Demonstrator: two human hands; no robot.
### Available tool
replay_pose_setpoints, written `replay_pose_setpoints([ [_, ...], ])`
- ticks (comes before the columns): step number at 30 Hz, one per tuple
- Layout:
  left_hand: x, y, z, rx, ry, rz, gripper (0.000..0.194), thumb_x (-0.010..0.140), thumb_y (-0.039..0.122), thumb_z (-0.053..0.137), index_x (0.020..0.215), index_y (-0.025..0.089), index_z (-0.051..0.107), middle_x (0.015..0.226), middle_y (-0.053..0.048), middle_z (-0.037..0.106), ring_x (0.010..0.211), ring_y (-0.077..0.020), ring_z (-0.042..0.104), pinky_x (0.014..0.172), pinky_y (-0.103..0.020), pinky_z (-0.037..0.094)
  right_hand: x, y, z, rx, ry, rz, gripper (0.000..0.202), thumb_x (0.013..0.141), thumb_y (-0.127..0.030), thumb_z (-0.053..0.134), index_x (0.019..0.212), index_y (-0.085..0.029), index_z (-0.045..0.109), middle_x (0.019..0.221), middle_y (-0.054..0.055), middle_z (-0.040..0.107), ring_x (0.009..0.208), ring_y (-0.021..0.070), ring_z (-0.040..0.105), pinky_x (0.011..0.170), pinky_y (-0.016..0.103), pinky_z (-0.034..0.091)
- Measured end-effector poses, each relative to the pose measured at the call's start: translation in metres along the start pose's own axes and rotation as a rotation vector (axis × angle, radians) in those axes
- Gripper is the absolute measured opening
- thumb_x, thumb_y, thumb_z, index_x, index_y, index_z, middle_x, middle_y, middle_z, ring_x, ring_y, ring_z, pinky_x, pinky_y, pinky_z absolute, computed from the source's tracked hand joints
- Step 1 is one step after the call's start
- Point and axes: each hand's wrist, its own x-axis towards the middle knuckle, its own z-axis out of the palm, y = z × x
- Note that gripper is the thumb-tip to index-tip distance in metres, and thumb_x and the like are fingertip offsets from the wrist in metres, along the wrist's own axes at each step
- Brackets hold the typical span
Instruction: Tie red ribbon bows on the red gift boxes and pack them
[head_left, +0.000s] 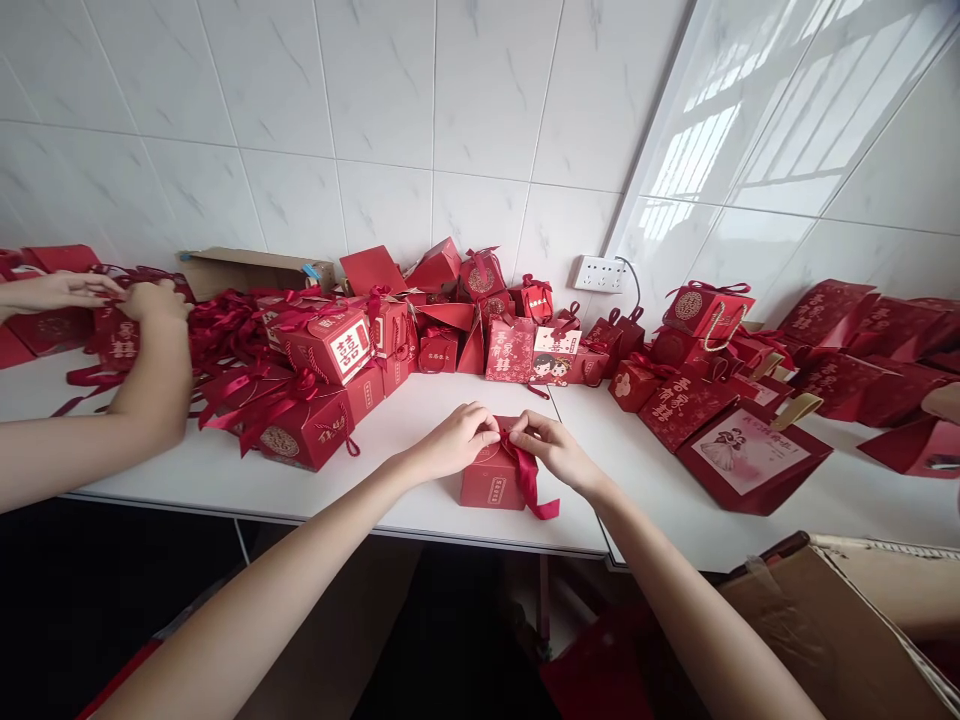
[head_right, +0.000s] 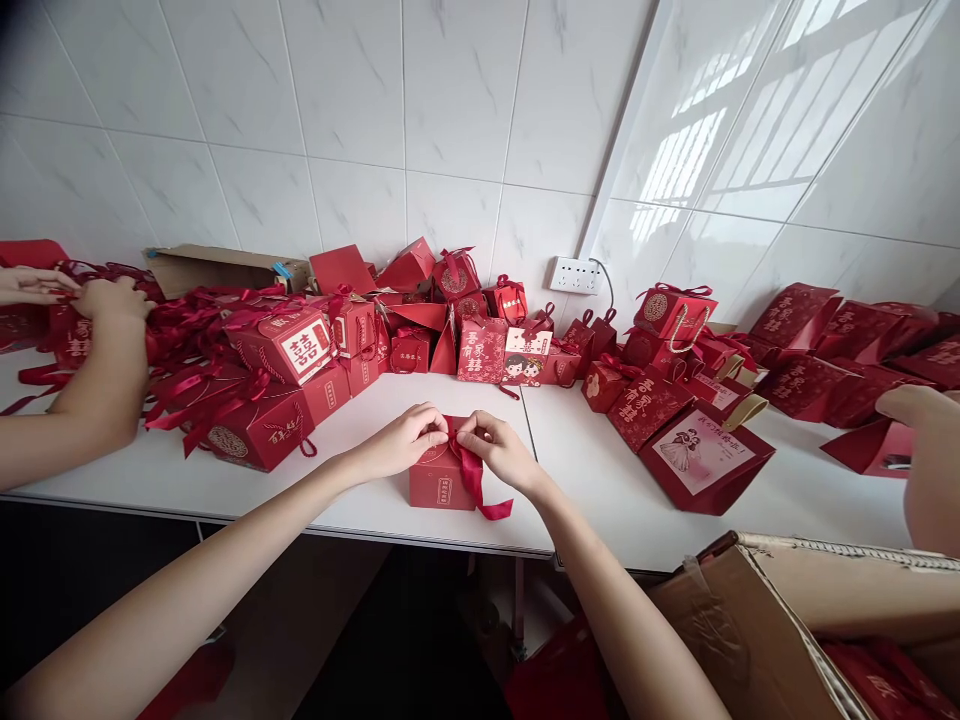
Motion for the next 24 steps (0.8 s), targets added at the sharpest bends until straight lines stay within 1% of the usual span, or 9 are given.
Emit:
replay_pose_setpoints([
  [3,0.0,-0.001,0.0,0.008,0.016,0.015,0.011,0.086,0.024,0.043,0.077,0.02,0.048,0.088,-0.004,0.054,0.098,-0.0211,0.052,0.09,-0.038,0.043,-0.002,-0.001,-0.002,0.113,-0.022,0.022,0.023,0.078,-0.037,0.057,0.069,-0.018,0.049,0.066,-0.003,0.048,0.061,0.0105,0.044,0.06,0.025,0.035],
  [5,0.0,-0.002,0.0,0.01,0.02,0.022,0.011,0.086,0.025,0.043,0.078,0.02,0.048,0.089,-0.004,0.054,0.098,-0.021,0.053,0.089,-0.038,0.043,-0.003,-0.004,-0.003,0.11,-0.041,0.034,0.021,0.079,-0.036,0.055,0.071,-0.018,0.05,0.066,-0.004,0.047,0.061,0.0105,0.043,0.061,0.025,0.035],
  [8,0.0,-0.004,0.001,0.012,0.011,0.025,0.01,0.086,0.025,0.042,0.078,0.019,0.047,0.09,-0.005,0.054,0.097,-0.0205,0.053,0.089,-0.037,0.044,-0.002,-0.01,-0.002,-0.031,-0.06,0.017,0.018,0.079,-0.035,0.055,0.073,-0.018,0.052,0.07,-0.002,0.047,0.062,0.0109,0.042,0.06,0.026,0.035],
  [11,0.0,-0.005,0.001,0.013,0.012,0.025,0.01,0.085,0.023,0.042,0.076,0.02,0.046,0.09,-0.005,0.055,0.096,-0.0201,0.053,0.086,-0.037,0.045,0.002,-0.016,0.001,-0.226,-0.066,-0.001,0.016,0.074,-0.032,0.06,0.072,-0.018,0.054,0.074,-0.001,0.05,0.063,0.0117,0.044,0.061,0.027,0.036],
  [13,0.0,-0.005,0.001,0.01,0.02,0.021,0.01,0.084,0.023,0.042,0.076,0.02,0.046,0.089,-0.005,0.055,0.095,-0.0199,0.053,0.085,-0.036,0.045,0.004,-0.018,0.001,-0.269,-0.072,0.004,0.015,0.074,-0.032,0.06,0.071,-0.018,0.054,0.072,-0.001,0.05,0.062,0.012,0.044,0.061,0.027,0.036],
  [15,0.0,-0.004,0.001,0.004,0.025,0.021,0.01,0.084,0.024,0.043,0.076,0.02,0.046,0.089,-0.004,0.055,0.094,-0.0197,0.053,0.085,-0.036,0.045,0.005,-0.017,-0.001,-0.181,-0.096,0.03,0.016,0.075,-0.033,0.058,0.071,-0.018,0.054,0.068,-0.002,0.049,0.061,0.0116,0.042,0.06,0.027,0.035],
  [18,0.0,-0.004,0.0,0.0,0.016,0.022,0.009,0.083,0.025,0.045,0.077,0.02,0.048,0.089,-0.004,0.054,0.093,-0.0197,0.053,0.085,-0.035,0.045,0.005,-0.012,-0.007,0.114,-0.143,0.083,0.015,0.073,-0.032,0.057,0.072,-0.018,0.053,0.066,-0.003,0.047,0.061,0.0112,0.042,0.061,0.026,0.036],
  [20,0.0,-0.004,0.001,-0.005,0.016,0.016,0.008,0.081,0.025,0.047,0.076,0.02,0.048,0.087,-0.003,0.054,0.091,-0.0195,0.053,0.084,-0.035,0.045,0.004,-0.009,-0.012,0.264,-0.155,0.097,0.015,0.07,-0.031,0.058,0.068,-0.019,0.049,0.066,-0.002,0.048,0.063,0.0123,0.044,0.064,0.027,0.037],
  [24,0.001,-0.006,0.001,-0.018,0.015,0.004,0.01,0.08,0.025,0.048,0.072,0.02,0.045,0.087,-0.003,0.053,0.089,-0.0188,0.054,0.082,-0.034,0.045,0.002,-0.007,-0.017,0.418,-0.158,0.112,0.021,0.064,-0.033,0.058,0.061,-0.02,0.041,0.072,0.001,0.053,0.069,0.0146,0.046,0.068,0.029,0.039],
])
